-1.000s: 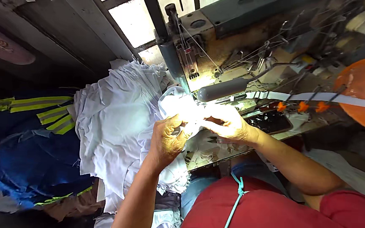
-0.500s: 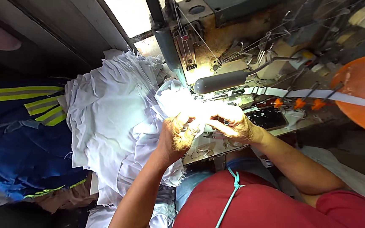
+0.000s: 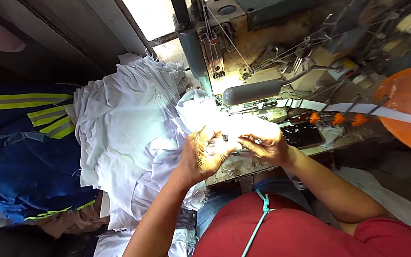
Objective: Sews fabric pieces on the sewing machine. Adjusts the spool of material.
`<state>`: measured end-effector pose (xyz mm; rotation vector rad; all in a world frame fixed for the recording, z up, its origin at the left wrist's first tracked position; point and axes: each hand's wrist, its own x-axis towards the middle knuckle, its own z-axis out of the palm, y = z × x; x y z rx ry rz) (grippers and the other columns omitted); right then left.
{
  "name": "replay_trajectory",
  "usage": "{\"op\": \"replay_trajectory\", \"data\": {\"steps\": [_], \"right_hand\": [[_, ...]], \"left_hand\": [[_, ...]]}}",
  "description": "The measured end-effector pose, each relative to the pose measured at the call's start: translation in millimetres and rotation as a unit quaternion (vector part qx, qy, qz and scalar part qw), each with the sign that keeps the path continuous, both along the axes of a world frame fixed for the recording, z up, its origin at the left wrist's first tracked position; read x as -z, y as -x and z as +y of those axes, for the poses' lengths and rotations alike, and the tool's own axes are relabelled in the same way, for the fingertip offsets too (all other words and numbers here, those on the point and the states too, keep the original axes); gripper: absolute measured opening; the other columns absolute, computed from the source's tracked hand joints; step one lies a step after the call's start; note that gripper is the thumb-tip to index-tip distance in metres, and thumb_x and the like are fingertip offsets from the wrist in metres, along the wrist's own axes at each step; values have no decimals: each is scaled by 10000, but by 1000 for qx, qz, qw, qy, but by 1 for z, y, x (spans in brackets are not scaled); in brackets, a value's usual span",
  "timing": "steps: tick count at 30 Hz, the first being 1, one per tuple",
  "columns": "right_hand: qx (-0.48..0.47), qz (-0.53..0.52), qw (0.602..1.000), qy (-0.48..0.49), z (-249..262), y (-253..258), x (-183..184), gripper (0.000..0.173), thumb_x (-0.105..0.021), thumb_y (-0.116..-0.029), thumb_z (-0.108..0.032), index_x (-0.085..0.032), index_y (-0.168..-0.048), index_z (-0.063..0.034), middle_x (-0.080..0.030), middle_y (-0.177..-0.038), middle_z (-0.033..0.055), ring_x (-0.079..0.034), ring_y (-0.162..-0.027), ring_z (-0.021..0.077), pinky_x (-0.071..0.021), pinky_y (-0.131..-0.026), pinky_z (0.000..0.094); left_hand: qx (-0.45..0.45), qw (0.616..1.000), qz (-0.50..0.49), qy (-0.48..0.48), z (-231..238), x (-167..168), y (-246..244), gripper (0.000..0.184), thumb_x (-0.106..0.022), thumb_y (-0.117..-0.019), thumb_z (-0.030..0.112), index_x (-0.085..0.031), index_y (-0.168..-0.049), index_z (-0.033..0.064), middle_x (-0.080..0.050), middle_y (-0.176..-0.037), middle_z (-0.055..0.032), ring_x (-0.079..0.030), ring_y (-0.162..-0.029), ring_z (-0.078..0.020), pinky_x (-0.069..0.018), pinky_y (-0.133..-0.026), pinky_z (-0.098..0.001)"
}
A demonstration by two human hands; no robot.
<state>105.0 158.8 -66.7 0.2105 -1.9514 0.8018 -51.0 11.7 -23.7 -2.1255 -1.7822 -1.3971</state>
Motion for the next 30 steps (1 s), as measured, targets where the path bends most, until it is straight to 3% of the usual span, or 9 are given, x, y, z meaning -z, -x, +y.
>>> {"op": "replay_trajectory", "data": {"steps": [2,6,10,12,14,17,19,25,30], "right_hand": [[-8,-17,1000,0,3,-11,-4,150,-630,-937,-51,-699,-836,35,-680,-821,115,-631,-796,89,-529,-768,212],[-5,-95,995,-23,8,-31,1,210,-563,-975,-66,-708,-873,46,-687,-808,126,-623,-721,89,-516,-688,178],[-27,-143,988,46,-6,-24,22,214,-524,-1001,-70,-685,-940,57,-689,-828,129,-631,-750,97,-513,-728,180],[-52,-146,978,141,-16,-12,34,204,-514,-1010,-48,-669,-968,77,-686,-847,101,-638,-764,62,-536,-726,180],[-59,-133,965,218,-25,-4,45,182,-512,-1000,-36,-658,-983,72,-696,-864,74,-661,-762,47,-564,-711,197],[-55,-112,962,242,-33,-4,54,140,-546,-981,-18,-649,-988,76,-702,-893,86,-682,-786,59,-588,-737,213],[-40,-104,969,221,-33,-6,60,143,-584,-965,-33,-669,-981,80,-709,-898,101,-687,-811,58,-586,-767,205],[-18,-71,990,120,-25,-4,62,109,-669,-940,-57,-733,-916,28,-731,-913,123,-687,-912,97,-543,-874,216],[39,-41,992,109,-29,-7,66,120,-692,-941,-81,-744,-881,8,-740,-881,115,-693,-880,97,-543,-848,209]], "left_hand": [[-24,993,114,29,1,9,3,366,-717,-889,399,-711,-883,33,-699,-820,-65,-651,-795,-126,-522,-727,-301],[-104,943,310,59,5,20,16,213,-598,-809,118,-750,-901,1,-721,-899,-183,-699,-837,-376,-531,-689,-516],[-127,929,290,190,12,-7,35,274,-696,-811,-42,-720,-1081,-78,-699,-1052,-241,-682,-970,-418,-527,-849,-556],[-142,918,316,194,22,-11,45,250,-634,-841,-105,-693,-1083,-86,-665,-1144,-271,-652,-1055,-438,-495,-901,-571],[-160,902,348,198,25,-14,45,311,-617,-858,-99,-674,-1164,-86,-594,-1362,-292,-582,-1261,-452,-438,-1049,-590],[-164,906,348,175,16,-11,31,300,-740,-770,19,-714,-1057,-63,-652,-1239,-269,-589,-1230,-442,-436,-1032,-585],[-169,908,347,161,5,1,21,318,-692,-760,123,-721,-1033,-37,-666,-1217,-244,-579,-1244,-434,-435,-1030,-586],[-141,925,338,98,3,29,25,347,-528,-878,32,-736,-1155,-2,-712,-1230,-183,-677,-1133,-368,-520,-885,-515],[-118,939,304,107,4,19,33,336,-525,-876,10,-724,-1143,-39,-703,-1237,-199,-675,-1156,-351,-523,-954,-477]]}}
